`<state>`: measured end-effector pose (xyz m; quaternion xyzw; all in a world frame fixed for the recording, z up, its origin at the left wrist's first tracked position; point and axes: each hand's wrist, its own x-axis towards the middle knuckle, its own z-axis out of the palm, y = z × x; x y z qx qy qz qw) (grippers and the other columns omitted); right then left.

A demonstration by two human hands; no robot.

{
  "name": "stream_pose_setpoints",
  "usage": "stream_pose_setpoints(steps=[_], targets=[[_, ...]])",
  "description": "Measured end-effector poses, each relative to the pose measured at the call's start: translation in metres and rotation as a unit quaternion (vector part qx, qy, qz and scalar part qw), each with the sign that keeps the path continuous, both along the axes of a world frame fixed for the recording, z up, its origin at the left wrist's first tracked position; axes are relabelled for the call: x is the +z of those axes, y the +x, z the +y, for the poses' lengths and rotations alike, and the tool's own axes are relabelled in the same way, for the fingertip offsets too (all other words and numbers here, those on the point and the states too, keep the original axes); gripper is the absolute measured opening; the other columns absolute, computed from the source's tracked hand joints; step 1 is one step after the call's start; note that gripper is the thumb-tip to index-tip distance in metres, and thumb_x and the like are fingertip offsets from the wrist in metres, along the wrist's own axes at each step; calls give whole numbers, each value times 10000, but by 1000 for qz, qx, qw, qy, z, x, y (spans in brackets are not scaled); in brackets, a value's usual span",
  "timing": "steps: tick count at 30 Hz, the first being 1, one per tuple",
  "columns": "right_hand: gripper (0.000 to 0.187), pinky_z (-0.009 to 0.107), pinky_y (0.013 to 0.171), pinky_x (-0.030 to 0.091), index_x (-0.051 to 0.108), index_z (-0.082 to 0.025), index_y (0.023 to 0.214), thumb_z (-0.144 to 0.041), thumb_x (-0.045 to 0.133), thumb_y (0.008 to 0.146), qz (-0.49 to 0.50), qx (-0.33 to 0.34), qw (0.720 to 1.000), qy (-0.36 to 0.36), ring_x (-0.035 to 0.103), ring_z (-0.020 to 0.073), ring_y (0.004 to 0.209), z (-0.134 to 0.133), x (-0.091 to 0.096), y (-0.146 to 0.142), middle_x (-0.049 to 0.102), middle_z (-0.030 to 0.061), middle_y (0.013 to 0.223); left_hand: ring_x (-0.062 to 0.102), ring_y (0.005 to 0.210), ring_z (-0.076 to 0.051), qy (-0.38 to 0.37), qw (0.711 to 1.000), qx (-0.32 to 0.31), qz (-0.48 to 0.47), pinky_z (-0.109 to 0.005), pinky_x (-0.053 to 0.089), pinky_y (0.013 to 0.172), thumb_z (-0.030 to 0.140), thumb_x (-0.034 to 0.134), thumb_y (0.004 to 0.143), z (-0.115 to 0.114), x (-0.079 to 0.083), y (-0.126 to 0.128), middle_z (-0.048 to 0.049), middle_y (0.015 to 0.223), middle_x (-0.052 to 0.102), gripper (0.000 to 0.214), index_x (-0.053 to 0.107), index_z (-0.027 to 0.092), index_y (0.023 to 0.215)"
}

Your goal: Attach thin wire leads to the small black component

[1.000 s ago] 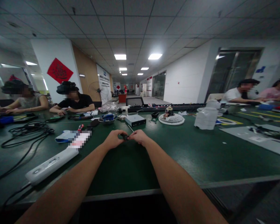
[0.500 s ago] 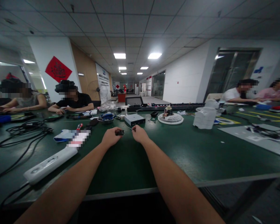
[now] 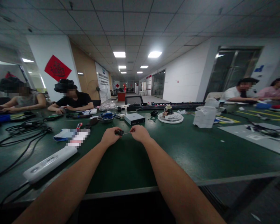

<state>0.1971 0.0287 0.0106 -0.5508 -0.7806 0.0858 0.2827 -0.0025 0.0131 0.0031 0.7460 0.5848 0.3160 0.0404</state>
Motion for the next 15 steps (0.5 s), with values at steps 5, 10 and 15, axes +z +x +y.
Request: stream_pose_setpoints(steps=[5,10,15], targets=[[187,245,718,465,760,-233,864,-193,605,768,5,-20,1000,-13,652,180,825,-1,2,-1,735,41,884,656,898,-191,6,1000,-3,7,-276,474,838,239,729,701,0,1,0,-14,939,739,299,724,268,998],[199,236,707,454,761,-240,879,-200,604,764,-1,-16,1000,-26,654,174,820,-2,3,-3,736,32,877,647,946,-194,15,1000,-18,20,-276,469,873,214,735,684,3,-2,1,-16,988,731,348,725,270,1027],[191,248,700,450,759,-243,855,-217,607,743,-20,-27,998,-44,655,192,833,-3,2,-4,735,39,885,639,965,-190,7,999,-15,34,-280,458,895,209,724,690,2,-1,1,-17,1004,728,352,723,273,1037]])
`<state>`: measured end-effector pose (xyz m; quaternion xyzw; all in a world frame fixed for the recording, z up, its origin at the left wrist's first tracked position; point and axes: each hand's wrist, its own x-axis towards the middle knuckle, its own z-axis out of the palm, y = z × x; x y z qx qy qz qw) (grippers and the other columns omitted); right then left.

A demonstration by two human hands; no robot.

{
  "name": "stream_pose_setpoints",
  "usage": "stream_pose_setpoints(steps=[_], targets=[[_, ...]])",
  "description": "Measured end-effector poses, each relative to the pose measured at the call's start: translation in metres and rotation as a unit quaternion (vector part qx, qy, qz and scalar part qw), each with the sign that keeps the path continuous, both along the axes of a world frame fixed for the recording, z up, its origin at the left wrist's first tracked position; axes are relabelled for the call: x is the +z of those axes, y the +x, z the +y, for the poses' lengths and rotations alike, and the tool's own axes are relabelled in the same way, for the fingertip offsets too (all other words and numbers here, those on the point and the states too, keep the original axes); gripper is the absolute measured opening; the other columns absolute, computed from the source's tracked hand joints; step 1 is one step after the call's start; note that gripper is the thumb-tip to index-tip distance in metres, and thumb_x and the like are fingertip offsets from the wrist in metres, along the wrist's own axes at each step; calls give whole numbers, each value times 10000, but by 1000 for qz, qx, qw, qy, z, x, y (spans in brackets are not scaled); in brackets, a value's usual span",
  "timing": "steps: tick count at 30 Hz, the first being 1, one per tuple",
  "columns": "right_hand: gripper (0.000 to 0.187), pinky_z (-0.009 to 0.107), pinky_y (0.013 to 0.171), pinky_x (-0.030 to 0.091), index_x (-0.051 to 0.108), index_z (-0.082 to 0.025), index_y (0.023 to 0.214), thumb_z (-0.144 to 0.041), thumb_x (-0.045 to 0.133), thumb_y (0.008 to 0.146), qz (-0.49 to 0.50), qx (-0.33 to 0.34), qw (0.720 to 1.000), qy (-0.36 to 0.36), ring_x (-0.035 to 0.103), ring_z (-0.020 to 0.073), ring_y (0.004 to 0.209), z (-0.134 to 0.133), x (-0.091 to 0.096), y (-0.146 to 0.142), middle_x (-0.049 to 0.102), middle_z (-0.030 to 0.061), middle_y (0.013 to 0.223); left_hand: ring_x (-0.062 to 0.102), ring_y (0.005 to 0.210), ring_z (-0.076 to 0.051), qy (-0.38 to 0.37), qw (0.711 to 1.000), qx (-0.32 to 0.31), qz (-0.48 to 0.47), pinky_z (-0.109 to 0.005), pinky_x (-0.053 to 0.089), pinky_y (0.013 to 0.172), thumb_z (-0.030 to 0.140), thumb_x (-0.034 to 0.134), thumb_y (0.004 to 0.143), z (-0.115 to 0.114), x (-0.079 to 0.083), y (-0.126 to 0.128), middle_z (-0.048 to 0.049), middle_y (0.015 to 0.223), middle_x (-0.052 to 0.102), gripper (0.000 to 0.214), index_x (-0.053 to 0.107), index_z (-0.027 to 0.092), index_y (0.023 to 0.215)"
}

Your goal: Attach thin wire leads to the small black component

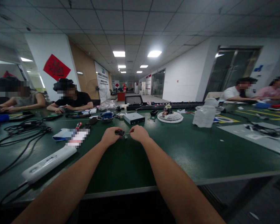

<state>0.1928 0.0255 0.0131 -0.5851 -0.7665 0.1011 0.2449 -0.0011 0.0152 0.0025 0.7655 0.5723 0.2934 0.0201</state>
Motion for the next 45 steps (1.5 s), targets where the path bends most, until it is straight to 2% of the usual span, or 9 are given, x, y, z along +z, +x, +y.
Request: stream_pose_setpoints(steps=[7,12,17,20,23,26,30,40,45], targets=[[227,311,750,468,742,-245,938,-242,580,780,-13,-29,999,3,656,251,899,5,-6,1,725,81,987,635,980,-216,21,1000,15,1,-322,460,901,218,699,723,-4,4,1,-26,1001,729,318,725,282,1034],[211,319,728,460,714,-199,810,-305,535,846,-24,-37,999,-16,665,266,867,8,-11,-3,725,123,909,638,974,-215,10,1000,27,-5,-311,456,889,244,692,738,-4,4,0,-24,1003,730,306,719,282,1040],[335,344,730,452,624,-153,944,-439,452,911,-11,-65,998,4,652,289,919,5,-14,-10,692,188,994,654,910,-218,8,998,67,-3,-303,466,816,293,684,733,-3,2,-1,-14,945,739,287,713,298,1018],[308,314,707,445,567,-170,961,-442,613,822,6,-65,998,11,650,263,915,5,-17,-14,695,142,964,655,904,-220,-1,997,75,3,-300,462,802,302,694,716,-3,1,-2,-15,946,740,296,714,295,1011],[256,275,684,428,532,-198,857,-352,706,751,27,-8,1000,6,648,219,900,7,-21,-18,704,64,921,654,906,-218,-8,997,73,2,-298,457,804,306,694,714,-3,1,-2,-17,950,741,307,711,293,1020],[240,255,663,414,485,-204,754,-223,721,715,54,31,998,5,652,192,876,9,-25,-22,711,32,889,653,901,-218,-13,998,68,2,-298,457,805,303,702,703,-3,1,-1,-17,940,742,312,712,294,1015],[267,234,599,405,440,-210,710,-129,695,698,82,31,996,-1,668,161,782,10,-24,-21,725,8,810,655,887,-212,-15,998,58,1,-289,464,788,293,722,683,-1,0,-1,-11,911,740,319,711,292,1002],[399,252,652,482,300,-222,642,-184,696,660,287,53,955,45,690,162,760,15,-16,-11,738,8,806,657,913,-185,-16,1000,-4,-23,-257,486,787,236,748,672,3,-4,1,-13,958,730,322,685,254,987],[414,267,646,503,297,-225,638,-192,709,625,314,58,945,65,687,168,744,13,-12,-12,729,42,861,660,897,-185,7,999,-30,-37,-269,498,798,243,742,697,-4,1,6,-21,965,731,296,678,239,986]])
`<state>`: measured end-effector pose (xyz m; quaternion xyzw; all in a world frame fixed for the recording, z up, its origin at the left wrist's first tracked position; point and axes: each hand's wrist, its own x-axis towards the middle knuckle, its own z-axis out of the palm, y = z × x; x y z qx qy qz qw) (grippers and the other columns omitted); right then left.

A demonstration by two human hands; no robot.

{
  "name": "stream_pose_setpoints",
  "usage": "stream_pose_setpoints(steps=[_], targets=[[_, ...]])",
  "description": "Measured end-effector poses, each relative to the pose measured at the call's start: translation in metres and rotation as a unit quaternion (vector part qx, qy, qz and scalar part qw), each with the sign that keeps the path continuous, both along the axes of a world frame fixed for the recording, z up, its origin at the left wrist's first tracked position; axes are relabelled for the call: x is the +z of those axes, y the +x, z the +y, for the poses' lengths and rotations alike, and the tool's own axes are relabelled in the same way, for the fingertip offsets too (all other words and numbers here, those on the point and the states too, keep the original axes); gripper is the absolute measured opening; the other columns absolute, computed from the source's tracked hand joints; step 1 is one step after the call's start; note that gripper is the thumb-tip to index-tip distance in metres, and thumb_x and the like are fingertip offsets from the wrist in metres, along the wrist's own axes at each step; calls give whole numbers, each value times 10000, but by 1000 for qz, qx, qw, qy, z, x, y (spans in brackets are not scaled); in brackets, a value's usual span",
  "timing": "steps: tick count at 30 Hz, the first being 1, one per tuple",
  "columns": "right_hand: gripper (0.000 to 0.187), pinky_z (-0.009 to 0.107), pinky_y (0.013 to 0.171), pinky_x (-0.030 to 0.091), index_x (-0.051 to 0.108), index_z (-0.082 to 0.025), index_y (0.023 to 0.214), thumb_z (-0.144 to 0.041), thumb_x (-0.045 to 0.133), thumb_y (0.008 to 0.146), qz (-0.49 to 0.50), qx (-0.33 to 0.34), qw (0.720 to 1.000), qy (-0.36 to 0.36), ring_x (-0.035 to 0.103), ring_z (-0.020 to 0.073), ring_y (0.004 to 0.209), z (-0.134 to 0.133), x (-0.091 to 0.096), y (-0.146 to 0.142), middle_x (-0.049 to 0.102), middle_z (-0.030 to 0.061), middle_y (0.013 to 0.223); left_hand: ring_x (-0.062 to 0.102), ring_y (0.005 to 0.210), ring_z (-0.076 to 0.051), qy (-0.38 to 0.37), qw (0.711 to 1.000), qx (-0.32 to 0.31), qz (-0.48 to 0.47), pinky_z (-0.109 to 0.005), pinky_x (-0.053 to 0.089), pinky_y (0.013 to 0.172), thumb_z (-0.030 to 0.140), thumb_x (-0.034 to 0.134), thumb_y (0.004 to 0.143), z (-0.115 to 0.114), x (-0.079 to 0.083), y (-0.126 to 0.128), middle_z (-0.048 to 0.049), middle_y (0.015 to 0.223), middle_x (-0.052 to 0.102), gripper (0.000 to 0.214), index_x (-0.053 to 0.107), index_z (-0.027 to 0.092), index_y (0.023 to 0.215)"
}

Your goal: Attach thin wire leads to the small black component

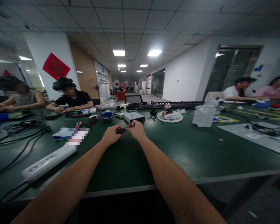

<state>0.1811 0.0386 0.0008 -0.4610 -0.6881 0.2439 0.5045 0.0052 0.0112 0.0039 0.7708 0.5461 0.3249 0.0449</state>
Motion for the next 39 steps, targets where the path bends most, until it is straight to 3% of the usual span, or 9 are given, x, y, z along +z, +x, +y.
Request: stream_pose_setpoints(steps=[5,13,18,24,31,39], targets=[[385,267,660,497,286,-227,632,-167,666,648,-3,30,1000,4,689,175,768,-2,1,-1,731,36,812,669,904,-190,5,999,-41,-3,-276,511,820,255,727,728,-7,6,5,-31,987,731,300,668,227,1022],[449,221,510,411,314,-222,607,-335,747,646,-30,-29,998,-37,651,157,611,1,-5,1,659,-14,636,671,894,-183,75,994,-76,-16,-274,512,818,234,718,733,-1,1,-1,-22,944,727,268,649,219,991],[456,204,440,388,298,-227,602,-298,740,687,22,33,994,-104,662,174,538,-2,-4,1,534,-59,486,667,894,-182,67,994,-87,-12,-276,512,816,225,714,729,-2,2,-2,-22,948,722,266,646,214,986],[475,222,482,473,285,-227,615,-223,758,651,43,127,978,-157,687,187,585,-5,-8,0,595,-57,534,654,906,-194,72,993,-97,17,-297,493,865,205,691,727,-4,4,-3,-29,955,720,213,676,208,940],[424,165,369,355,329,-209,622,-237,744,706,-12,91,982,-163,629,129,458,-3,-12,1,612,-37,543,657,882,-186,75,990,-115,11,-298,499,843,171,686,708,-2,0,-2,-19,937,724,218,682,206,923],[355,201,427,328,448,-188,625,-419,675,770,-99,12,983,-154,524,90,456,-4,-7,-1,635,-3,609,660,881,-171,75,990,-120,-20,-273,507,823,181,691,725,0,0,-2,-16,938,720,257,670,213,979]])
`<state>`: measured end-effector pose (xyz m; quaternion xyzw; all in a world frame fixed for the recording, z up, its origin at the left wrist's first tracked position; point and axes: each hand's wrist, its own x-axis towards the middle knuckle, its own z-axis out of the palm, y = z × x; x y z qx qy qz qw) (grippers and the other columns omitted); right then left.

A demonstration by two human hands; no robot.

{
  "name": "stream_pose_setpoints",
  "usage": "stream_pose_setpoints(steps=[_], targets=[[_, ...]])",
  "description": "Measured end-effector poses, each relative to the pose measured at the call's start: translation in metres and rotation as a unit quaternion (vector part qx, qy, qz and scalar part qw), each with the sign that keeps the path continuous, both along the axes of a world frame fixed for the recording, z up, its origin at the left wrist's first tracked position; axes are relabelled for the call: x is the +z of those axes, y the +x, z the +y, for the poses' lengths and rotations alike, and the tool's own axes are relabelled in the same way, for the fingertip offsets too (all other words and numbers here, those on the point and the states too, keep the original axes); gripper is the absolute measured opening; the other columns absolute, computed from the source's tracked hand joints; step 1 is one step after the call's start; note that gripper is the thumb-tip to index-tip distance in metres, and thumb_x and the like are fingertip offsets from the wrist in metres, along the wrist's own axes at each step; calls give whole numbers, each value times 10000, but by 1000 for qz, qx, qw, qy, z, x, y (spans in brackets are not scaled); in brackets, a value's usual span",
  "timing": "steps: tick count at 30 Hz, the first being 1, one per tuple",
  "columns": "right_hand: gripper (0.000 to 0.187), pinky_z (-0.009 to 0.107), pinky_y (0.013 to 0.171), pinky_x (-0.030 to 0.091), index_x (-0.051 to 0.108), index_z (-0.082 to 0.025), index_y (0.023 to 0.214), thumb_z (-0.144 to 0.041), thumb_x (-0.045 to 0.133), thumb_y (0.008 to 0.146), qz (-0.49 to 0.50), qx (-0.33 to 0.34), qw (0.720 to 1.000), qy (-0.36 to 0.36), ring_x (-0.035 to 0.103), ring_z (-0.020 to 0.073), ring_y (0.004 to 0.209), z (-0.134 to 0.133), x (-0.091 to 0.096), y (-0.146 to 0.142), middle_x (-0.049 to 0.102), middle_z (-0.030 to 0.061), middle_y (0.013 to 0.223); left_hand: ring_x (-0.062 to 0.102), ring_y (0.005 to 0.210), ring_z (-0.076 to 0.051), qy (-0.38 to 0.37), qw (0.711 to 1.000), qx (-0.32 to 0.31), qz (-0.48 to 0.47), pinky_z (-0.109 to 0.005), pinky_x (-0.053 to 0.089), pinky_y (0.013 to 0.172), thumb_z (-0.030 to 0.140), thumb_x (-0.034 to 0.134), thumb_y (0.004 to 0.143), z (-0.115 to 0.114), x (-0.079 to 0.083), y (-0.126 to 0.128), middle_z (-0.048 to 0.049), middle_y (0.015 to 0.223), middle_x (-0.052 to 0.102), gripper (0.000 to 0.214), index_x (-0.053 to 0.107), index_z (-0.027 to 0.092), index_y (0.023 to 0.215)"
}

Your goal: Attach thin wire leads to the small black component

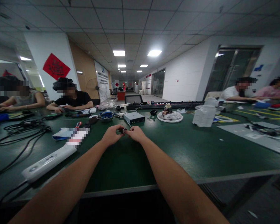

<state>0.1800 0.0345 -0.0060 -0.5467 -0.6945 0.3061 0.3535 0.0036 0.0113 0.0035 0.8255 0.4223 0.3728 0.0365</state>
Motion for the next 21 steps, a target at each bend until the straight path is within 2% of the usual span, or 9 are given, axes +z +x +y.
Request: stream_pose_setpoints(steps=[3,7,9,13,16,21], targets=[[320,216,503,351,566,-170,722,-474,599,816,-76,-38,996,35,555,122,583,1,2,0,639,15,663,665,893,-179,-23,999,27,4,-274,506,815,212,694,742,2,-2,2,-22,956,724,289,663,223,1029],[223,233,614,401,614,-159,1000,-310,491,892,-115,-55,990,51,591,145,705,1,5,5,680,45,812,661,925,-197,-48,993,105,20,-280,499,815,240,705,740,7,-6,-1,-35,1015,724,330,663,237,1067],[200,232,653,406,628,-174,1021,-231,493,885,-124,-41,990,60,598,143,742,0,8,9,688,44,855,657,943,-202,-58,989,137,24,-282,494,819,247,700,742,9,-8,-5,-37,1034,721,324,664,242,1064],[182,243,724,412,678,-225,982,-215,531,874,-179,-4,977,118,610,157,831,-3,13,16,701,27,913,656,959,-217,-88,978,186,39,-303,485,831,269,702,741,10,-6,-10,-36,1047,722,309,668,254,1048],[198,259,763,421,699,-238,976,-221,528,877,-213,-4,966,146,619,175,883,-4,15,19,711,29,948,656,971,-215,-94,977,186,41,-303,479,848,281,705,744,9,-6,-9,-32,1060,722,317,664,260,1058],[229,264,789,437,717,-240,995,-217,523,876,-246,-9,957,153,629,186,914,-5,16,20,721,40,982,661,968,-193,-73,986,145,35,-277,483,850,271,708,743,10,-9,-7,-21,1024,733,313,664,256,1052]])
